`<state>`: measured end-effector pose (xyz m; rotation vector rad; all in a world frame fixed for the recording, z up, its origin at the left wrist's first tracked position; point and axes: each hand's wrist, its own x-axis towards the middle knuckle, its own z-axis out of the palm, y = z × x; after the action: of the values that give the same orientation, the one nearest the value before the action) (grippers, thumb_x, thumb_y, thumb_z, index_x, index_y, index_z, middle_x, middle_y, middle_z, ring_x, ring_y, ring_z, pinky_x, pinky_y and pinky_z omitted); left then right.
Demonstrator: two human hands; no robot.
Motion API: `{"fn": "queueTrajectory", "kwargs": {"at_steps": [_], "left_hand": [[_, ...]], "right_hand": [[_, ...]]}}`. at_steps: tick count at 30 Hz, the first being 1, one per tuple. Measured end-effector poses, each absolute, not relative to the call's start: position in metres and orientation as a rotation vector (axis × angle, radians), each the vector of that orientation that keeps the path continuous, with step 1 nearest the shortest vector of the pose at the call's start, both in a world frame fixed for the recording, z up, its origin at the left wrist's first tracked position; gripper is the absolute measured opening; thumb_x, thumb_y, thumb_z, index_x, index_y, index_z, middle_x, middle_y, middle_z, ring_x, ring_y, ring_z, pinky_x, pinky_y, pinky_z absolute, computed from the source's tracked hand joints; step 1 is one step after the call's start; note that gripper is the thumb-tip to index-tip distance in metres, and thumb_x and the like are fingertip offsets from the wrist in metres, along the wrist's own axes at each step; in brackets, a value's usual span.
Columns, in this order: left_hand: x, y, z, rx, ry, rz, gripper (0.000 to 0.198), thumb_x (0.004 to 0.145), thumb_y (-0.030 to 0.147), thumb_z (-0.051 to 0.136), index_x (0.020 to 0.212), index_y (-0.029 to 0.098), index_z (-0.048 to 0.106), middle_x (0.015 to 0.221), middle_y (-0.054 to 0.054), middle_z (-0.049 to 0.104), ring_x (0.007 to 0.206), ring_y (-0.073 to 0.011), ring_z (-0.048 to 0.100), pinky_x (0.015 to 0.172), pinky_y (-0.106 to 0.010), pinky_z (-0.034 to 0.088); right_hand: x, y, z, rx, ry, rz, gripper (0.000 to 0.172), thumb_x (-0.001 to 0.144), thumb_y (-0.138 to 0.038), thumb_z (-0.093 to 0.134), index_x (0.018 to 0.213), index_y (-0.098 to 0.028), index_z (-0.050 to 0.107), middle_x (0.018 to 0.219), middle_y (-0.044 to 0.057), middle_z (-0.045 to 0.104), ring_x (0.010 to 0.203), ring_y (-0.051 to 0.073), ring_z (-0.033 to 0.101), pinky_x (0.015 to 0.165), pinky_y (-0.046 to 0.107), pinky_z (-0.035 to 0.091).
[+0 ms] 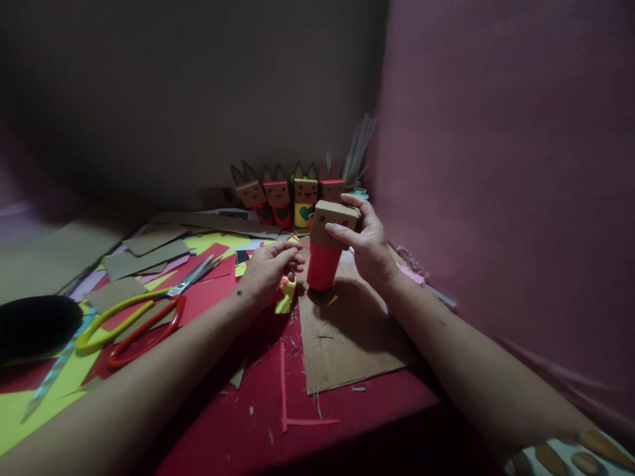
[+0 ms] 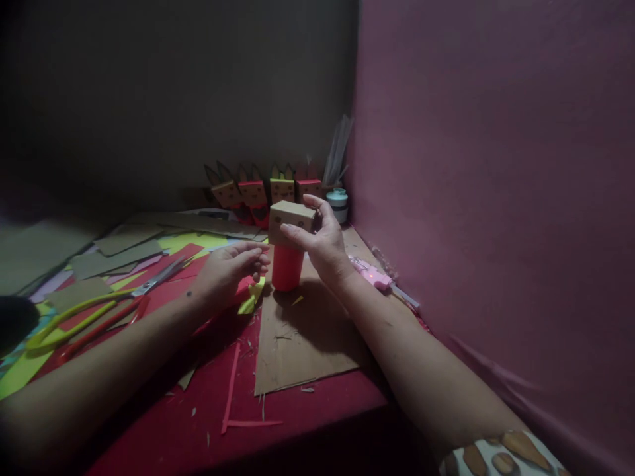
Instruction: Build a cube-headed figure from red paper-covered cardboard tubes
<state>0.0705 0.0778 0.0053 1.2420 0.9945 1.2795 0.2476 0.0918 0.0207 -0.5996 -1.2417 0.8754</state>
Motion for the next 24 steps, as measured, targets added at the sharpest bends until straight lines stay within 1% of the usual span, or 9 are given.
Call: {"fn": "queueTrajectory", "kwargs": {"at_steps": [3,7,12,15,18,20,24], "left_hand": [[0.068,0.079,0.002,1.210,1.049,1.315,0.024,0.065,0.019,0.068,0.088,0.011,0.067,0.063,-0.001,0.066,0.053,-0.0110,0.057,0.044,-0.020,0.041],[0.065,0.083,-0.002,1.175,1.107,1.349,0.026,0.065,0.017,0.067,0.090,0.013,0.066,0.067,0.000,0.066,0.054,-0.0110,0.057,0.042,-0.020,0.041],[0.066,0.085,-0.001,1.149,1.126,1.322,0.032,0.062,0.016,0.069,0.093,0.013,0.064,0.065,0.001,0.065,0.051,-0.0095,0.055,0.042,-0.018,0.039],[0.068,0.082,0.000,1.144,1.124,1.293,0.034,0.061,0.017,0.071,0.094,0.013,0.064,0.064,0.001,0.065,0.051,-0.0086,0.055,0.044,-0.017,0.038],[0.069,0.079,-0.001,1.148,1.126,1.275,0.035,0.061,0.017,0.073,0.094,0.012,0.064,0.065,0.001,0.065,0.052,-0.0084,0.056,0.047,-0.017,0.039],[0.069,0.080,-0.003,1.152,1.131,1.270,0.035,0.061,0.017,0.073,0.095,0.013,0.065,0.066,0.001,0.065,0.054,-0.0087,0.057,0.047,-0.017,0.040],[0.068,0.084,-0.007,1.153,1.132,1.276,0.033,0.063,0.016,0.072,0.095,0.013,0.064,0.066,0.001,0.065,0.054,-0.0089,0.057,0.046,-0.017,0.038]], "right_hand": [[0.248,0.094,0.022,-0.516,-1.268,0.832,0.070,0.055,-0.034,0.088,0.116,-0.032,0.054,0.109,0.002,0.064,0.103,0.025,0.063,0.094,0.043,0.053],[0.249,0.092,0.022,-0.512,-1.349,0.800,0.079,0.056,-0.035,0.087,0.126,-0.034,0.051,0.112,0.003,0.061,0.106,0.026,0.061,0.095,0.043,0.052],[0.248,0.087,0.020,-0.577,-1.457,0.817,0.085,0.058,-0.033,0.086,0.134,-0.032,0.048,0.116,0.004,0.058,0.106,0.025,0.060,0.097,0.042,0.051],[0.248,0.086,0.020,-0.606,-1.450,0.843,0.085,0.058,-0.031,0.084,0.135,-0.029,0.046,0.120,0.006,0.059,0.112,0.027,0.058,0.102,0.043,0.048],[0.250,0.089,0.020,-0.663,-1.418,0.849,0.084,0.057,-0.026,0.080,0.133,-0.028,0.045,0.128,0.008,0.056,0.117,0.029,0.056,0.104,0.045,0.046],[0.252,0.093,0.020,-0.700,-1.379,0.872,0.086,0.054,-0.022,0.076,0.134,-0.027,0.044,0.128,0.008,0.056,0.115,0.030,0.057,0.103,0.046,0.047],[0.254,0.097,0.020,-0.730,-1.291,0.958,0.087,0.050,-0.018,0.067,0.133,-0.024,0.041,0.119,0.008,0.058,0.109,0.030,0.059,0.099,0.047,0.049]]}}
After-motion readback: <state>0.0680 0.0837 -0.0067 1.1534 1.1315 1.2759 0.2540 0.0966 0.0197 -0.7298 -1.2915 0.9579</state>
